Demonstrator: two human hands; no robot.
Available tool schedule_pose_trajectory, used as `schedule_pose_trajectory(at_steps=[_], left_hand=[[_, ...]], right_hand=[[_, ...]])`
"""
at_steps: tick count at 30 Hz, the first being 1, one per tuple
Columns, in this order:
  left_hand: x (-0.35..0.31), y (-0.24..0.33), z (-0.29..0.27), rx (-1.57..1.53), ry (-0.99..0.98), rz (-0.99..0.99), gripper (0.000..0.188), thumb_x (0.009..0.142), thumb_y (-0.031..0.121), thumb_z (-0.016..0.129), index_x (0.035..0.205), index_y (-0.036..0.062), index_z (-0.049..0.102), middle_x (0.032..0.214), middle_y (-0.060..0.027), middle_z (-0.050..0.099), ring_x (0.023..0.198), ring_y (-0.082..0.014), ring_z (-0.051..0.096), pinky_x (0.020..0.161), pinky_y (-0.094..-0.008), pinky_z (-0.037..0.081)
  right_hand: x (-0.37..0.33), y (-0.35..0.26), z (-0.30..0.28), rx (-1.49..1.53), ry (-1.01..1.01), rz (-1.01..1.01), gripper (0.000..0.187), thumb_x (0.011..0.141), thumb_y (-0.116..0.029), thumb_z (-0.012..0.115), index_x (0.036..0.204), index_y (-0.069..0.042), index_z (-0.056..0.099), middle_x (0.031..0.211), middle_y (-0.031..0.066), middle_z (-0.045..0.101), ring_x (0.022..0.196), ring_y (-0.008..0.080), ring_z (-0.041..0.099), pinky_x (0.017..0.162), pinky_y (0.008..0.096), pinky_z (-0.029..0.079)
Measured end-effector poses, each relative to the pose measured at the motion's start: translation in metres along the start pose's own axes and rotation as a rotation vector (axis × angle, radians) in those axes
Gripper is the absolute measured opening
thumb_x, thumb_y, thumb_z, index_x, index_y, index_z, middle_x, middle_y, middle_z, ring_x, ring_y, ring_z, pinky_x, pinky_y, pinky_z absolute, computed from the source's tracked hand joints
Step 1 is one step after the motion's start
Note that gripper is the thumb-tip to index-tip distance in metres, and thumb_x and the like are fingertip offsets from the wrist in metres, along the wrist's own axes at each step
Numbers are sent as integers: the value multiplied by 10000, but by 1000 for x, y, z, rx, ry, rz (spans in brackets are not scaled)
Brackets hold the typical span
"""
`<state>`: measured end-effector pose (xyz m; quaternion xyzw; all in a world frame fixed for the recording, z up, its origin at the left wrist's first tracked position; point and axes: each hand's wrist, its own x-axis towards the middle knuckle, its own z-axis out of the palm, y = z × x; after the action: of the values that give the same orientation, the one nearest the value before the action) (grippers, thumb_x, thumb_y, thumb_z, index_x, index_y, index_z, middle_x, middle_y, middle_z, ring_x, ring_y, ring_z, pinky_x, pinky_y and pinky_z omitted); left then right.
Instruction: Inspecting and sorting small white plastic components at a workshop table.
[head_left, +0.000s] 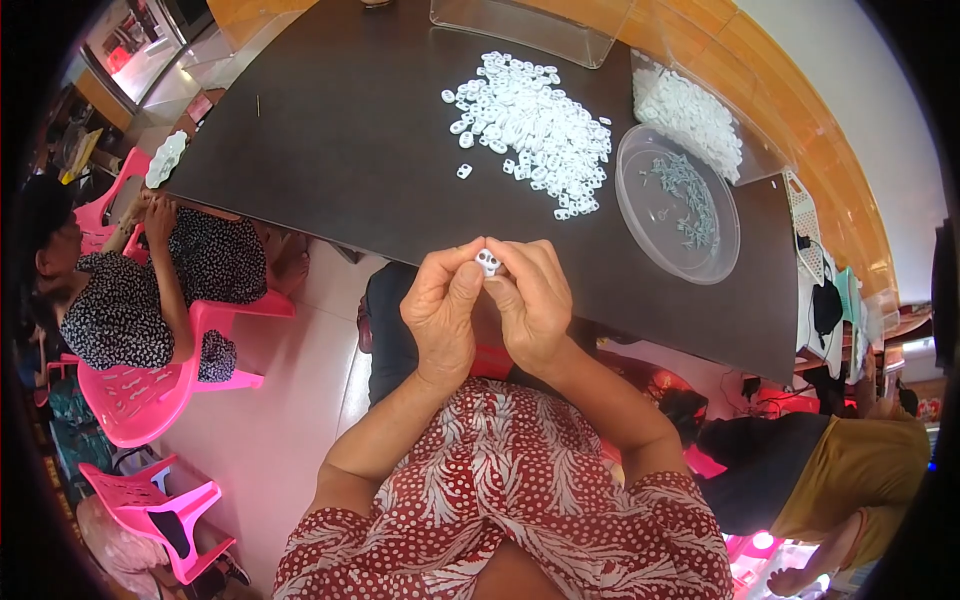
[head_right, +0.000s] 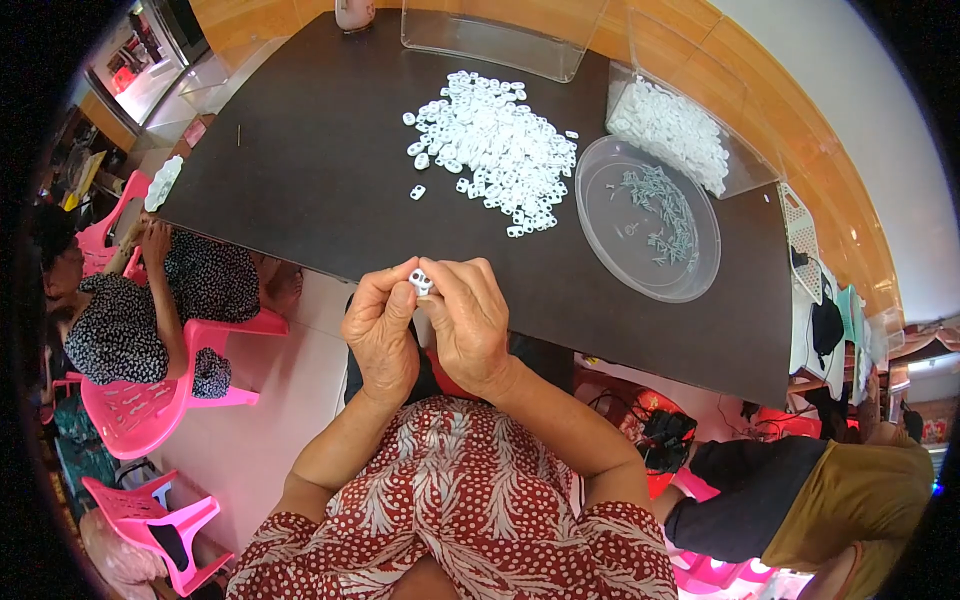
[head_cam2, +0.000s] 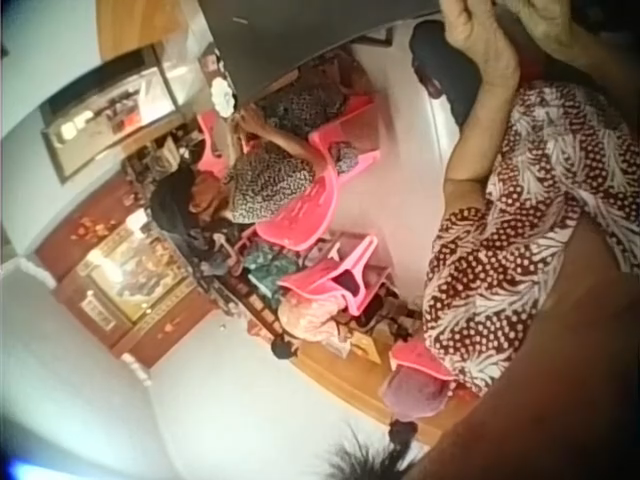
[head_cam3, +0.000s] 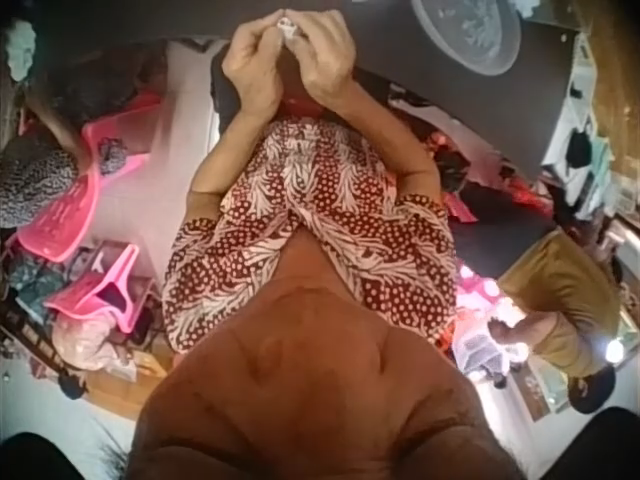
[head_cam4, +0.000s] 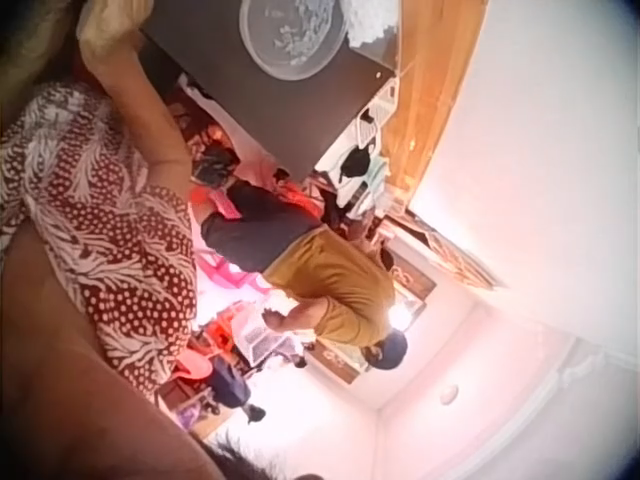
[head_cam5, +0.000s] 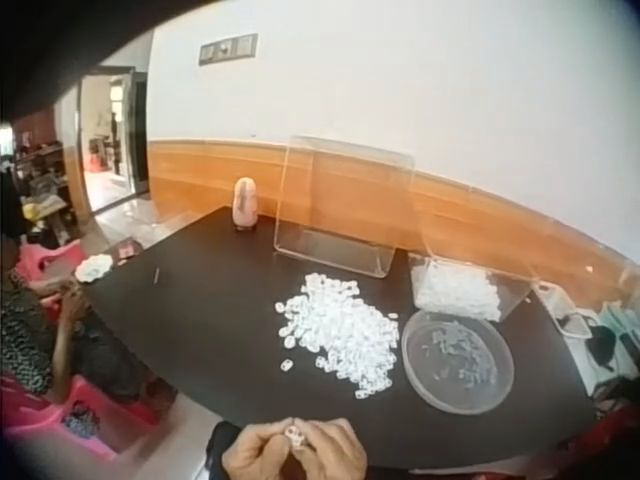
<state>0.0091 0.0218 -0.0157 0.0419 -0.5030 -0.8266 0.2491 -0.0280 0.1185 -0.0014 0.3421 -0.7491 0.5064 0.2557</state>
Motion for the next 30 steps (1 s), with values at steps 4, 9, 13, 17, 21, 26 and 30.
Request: schedule_pose_trajectory(at_steps=[4,9,13,17,21,26,30], left_hand=[[-1,5,1,-4,-13,-1,204,888,103,592,1036,-37,599,979,-67,619,863,-95,561,791,-227,455],[-2,8,2,-104,-42,-3,214,901,116,574,1052,-35,591,992,-73,618,885,-103,559,806,-235,453],[-4,8,3,-119,-39,-23,217,900,121,576,1053,-33,592,996,-73,616,880,-104,560,799,-236,455],[-8,8,7,-31,-21,14,218,909,146,569,1039,-29,588,964,-49,602,843,-84,538,763,-222,443],[-9,5,11,58,2,104,221,918,168,559,1029,-21,583,911,-18,575,803,-58,504,731,-200,420],[-7,6,11,93,-20,92,216,925,166,547,1028,-20,588,903,-15,572,799,-55,499,723,-196,420],[-5,9,10,147,-31,94,211,931,154,537,1026,-26,590,922,-22,581,808,-59,507,728,-202,428]], right_hand=[[1,-6,-2,6,1,11,341,745,12,645,1073,56,565,924,148,590,760,263,544,637,332,455],[2,-10,-2,-17,9,-19,339,761,-27,649,1078,58,564,936,147,592,760,264,543,641,332,455],[0,-11,-2,-1,35,14,319,780,-55,647,1069,53,567,926,148,595,762,270,548,642,334,457],[-1,-11,-2,-32,58,-2,292,776,-55,655,1038,47,575,890,147,597,740,279,557,620,336,464],[1,-10,-3,-61,66,-28,276,769,-42,659,1019,43,577,875,148,596,721,282,559,601,336,466],[1,-10,-3,-50,77,-28,278,767,-13,651,1028,40,571,883,148,591,729,280,555,604,334,464],[2,-11,-2,-18,82,12,286,767,-8,647,1037,43,569,908,148,587,757,278,552,623,332,462]])
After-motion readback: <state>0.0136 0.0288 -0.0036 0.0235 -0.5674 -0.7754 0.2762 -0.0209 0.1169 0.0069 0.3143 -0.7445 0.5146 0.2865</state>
